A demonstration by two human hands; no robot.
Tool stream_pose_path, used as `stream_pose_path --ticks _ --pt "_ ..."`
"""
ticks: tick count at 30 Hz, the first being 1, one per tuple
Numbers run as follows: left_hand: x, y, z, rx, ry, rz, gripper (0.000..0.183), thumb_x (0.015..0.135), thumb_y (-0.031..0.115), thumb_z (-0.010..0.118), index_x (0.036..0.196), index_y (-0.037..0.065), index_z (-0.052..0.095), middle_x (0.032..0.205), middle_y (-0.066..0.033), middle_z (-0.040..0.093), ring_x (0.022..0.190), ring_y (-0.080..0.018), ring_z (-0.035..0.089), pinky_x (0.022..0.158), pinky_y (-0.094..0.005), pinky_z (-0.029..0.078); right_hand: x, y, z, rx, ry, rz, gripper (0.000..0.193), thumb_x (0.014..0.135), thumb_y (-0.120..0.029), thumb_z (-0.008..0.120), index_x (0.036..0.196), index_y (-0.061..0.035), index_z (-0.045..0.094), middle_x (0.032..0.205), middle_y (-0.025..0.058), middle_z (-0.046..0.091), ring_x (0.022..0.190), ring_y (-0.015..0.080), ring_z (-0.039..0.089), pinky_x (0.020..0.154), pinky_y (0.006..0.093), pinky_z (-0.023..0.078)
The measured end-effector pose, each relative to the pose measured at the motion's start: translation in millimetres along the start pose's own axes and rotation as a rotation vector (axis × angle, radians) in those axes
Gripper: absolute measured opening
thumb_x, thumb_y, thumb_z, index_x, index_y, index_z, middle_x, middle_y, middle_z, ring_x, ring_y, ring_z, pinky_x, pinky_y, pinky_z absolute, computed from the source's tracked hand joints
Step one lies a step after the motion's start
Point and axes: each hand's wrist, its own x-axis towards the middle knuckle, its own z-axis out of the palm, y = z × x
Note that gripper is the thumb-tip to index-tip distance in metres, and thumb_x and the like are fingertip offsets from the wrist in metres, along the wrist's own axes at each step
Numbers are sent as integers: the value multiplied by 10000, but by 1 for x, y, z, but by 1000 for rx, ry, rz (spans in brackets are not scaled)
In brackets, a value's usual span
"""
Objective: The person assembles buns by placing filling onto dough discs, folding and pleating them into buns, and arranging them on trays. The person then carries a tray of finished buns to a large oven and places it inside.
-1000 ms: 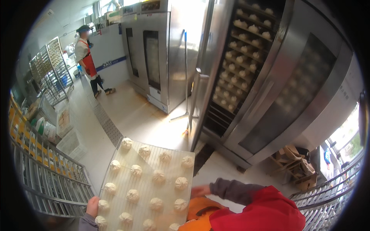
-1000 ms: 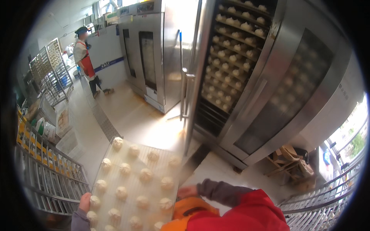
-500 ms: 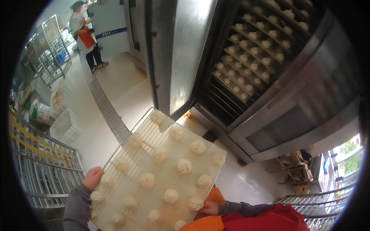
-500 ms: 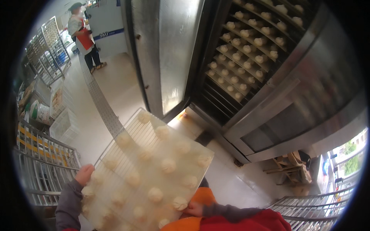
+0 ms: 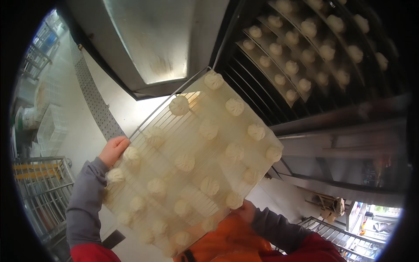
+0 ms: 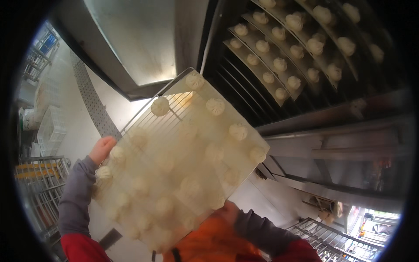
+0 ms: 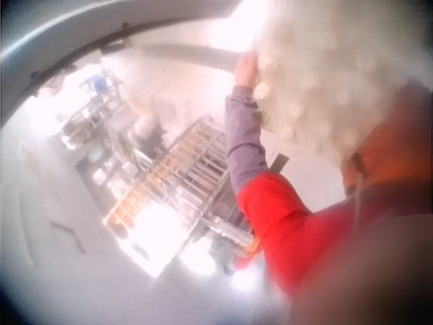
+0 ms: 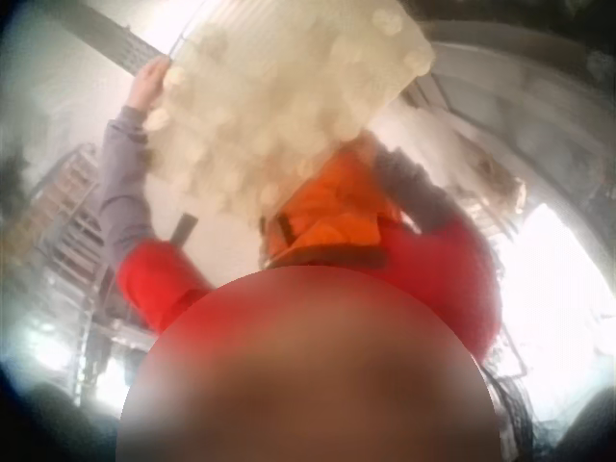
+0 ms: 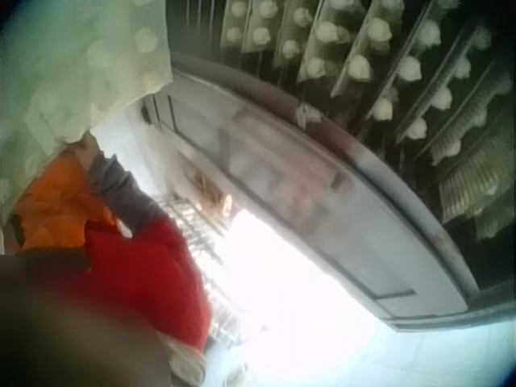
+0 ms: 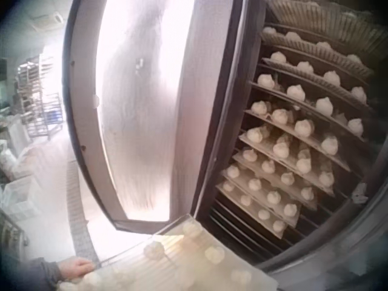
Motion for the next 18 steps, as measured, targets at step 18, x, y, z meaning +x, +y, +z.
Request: stream_pose_path --ticks 18 --pt "250 71 85 -18 1 -18 304 964 280 527 767 51 569 660 66 452 615 -48 394 545 -243 332 143 25 -189 516 8 88 369 968 -59 506 1330 -12 449 1225 145 584 1076 273 624 841 377 582"
